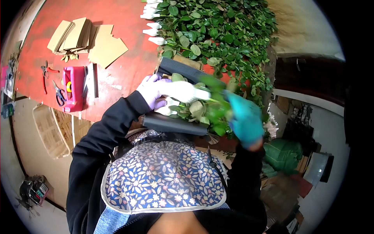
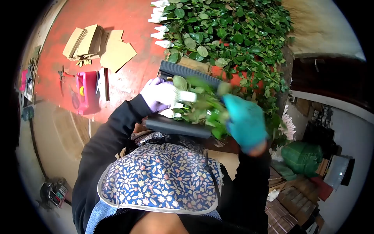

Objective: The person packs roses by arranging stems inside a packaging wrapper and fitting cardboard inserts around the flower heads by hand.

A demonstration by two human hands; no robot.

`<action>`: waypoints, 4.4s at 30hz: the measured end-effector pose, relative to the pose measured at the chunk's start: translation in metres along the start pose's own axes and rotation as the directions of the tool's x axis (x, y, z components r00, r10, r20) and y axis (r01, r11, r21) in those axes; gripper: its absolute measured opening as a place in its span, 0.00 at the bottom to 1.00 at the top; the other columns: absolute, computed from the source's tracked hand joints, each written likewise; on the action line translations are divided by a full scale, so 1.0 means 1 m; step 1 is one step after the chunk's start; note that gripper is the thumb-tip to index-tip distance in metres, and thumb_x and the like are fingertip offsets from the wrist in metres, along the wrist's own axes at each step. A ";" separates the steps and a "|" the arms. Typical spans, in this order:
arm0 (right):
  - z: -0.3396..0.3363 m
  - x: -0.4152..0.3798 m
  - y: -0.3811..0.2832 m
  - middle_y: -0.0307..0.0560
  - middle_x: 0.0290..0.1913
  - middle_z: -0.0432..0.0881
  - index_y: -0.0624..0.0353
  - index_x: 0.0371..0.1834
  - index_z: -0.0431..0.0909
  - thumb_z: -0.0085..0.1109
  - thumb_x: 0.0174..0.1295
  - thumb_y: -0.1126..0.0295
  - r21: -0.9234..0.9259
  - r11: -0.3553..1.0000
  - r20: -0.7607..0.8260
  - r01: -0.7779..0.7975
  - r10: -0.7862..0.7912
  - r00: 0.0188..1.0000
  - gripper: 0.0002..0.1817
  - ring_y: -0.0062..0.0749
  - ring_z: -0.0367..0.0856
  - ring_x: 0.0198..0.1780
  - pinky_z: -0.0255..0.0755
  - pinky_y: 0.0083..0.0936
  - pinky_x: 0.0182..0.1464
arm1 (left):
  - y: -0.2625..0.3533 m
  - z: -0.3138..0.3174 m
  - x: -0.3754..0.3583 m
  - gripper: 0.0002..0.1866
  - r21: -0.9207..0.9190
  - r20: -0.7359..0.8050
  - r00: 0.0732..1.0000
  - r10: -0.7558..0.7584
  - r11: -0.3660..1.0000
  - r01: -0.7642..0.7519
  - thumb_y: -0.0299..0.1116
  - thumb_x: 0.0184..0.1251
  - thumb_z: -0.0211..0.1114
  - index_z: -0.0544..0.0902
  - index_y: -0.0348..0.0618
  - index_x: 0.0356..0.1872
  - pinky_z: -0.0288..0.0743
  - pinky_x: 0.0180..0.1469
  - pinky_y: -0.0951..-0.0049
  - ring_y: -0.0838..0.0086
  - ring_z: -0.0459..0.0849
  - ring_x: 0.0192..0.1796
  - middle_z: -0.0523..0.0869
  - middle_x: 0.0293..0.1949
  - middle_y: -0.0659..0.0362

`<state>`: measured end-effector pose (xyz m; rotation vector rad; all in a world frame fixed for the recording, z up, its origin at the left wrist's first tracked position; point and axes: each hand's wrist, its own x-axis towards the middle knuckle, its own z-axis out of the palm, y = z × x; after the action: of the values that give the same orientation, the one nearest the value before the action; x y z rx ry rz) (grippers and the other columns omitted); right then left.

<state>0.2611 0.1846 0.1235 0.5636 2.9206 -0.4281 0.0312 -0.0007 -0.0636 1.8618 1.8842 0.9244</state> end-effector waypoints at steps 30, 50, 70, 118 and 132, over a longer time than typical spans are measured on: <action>0.058 0.019 -0.004 0.49 0.48 0.82 0.57 0.62 0.75 0.57 0.67 0.54 -0.131 0.991 -0.067 -0.020 0.011 0.998 0.25 0.45 0.82 0.34 0.75 0.40 0.36 | 0.000 0.014 -0.004 0.50 0.023 -0.024 0.991 -0.131 0.991 0.132 0.40 0.48 0.78 0.61 0.30 0.72 0.75 0.56 0.58 0.53 0.80 0.51 0.84 0.51 0.46; -0.103 -0.023 -0.035 0.49 0.40 0.84 0.51 0.56 0.81 0.58 0.61 0.74 -0.412 0.822 -0.511 -0.393 0.149 0.846 0.19 0.43 0.83 0.35 0.75 0.37 0.34 | 0.006 0.006 0.004 0.23 0.114 0.061 0.997 0.038 0.992 -0.045 0.41 0.52 0.73 0.83 0.52 0.51 0.70 0.54 0.56 0.58 0.74 0.54 0.79 0.57 0.58; 0.153 0.046 0.019 0.54 0.37 0.83 0.59 0.47 0.77 0.53 0.68 0.58 0.126 0.991 -0.003 -0.054 0.055 0.999 0.16 0.52 0.83 0.40 0.76 0.45 0.41 | 0.008 0.002 0.000 0.18 0.078 0.035 0.998 0.061 0.995 -0.063 0.38 0.53 0.72 0.83 0.50 0.46 0.73 0.51 0.57 0.56 0.76 0.50 0.82 0.46 0.56; 0.173 0.071 0.015 0.50 0.54 0.79 0.53 0.62 0.74 0.56 0.61 0.69 -0.124 0.987 0.092 -0.107 0.118 0.989 0.23 0.45 0.85 0.34 0.79 0.41 0.34 | -0.023 0.037 0.006 0.04 -0.872 0.190 0.638 -0.746 0.170 0.459 0.29 0.74 0.63 0.81 0.40 0.40 0.74 0.37 0.82 0.84 0.79 0.33 0.83 0.33 0.65; 0.175 0.073 0.026 0.54 0.45 0.82 0.58 0.51 0.77 0.61 0.57 0.74 0.139 0.985 0.050 -0.099 0.093 0.994 0.17 0.52 0.83 0.40 0.78 0.43 0.40 | -0.089 -0.014 -0.042 0.11 -0.892 -0.130 0.491 -0.862 0.318 0.321 0.41 0.74 0.60 0.79 0.44 0.40 0.73 0.26 0.78 0.80 0.76 0.24 0.78 0.27 0.64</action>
<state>0.2178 0.1801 -0.0625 0.7015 2.8234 -0.6304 -0.0415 -0.0389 -0.1200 0.1422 1.7470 1.7481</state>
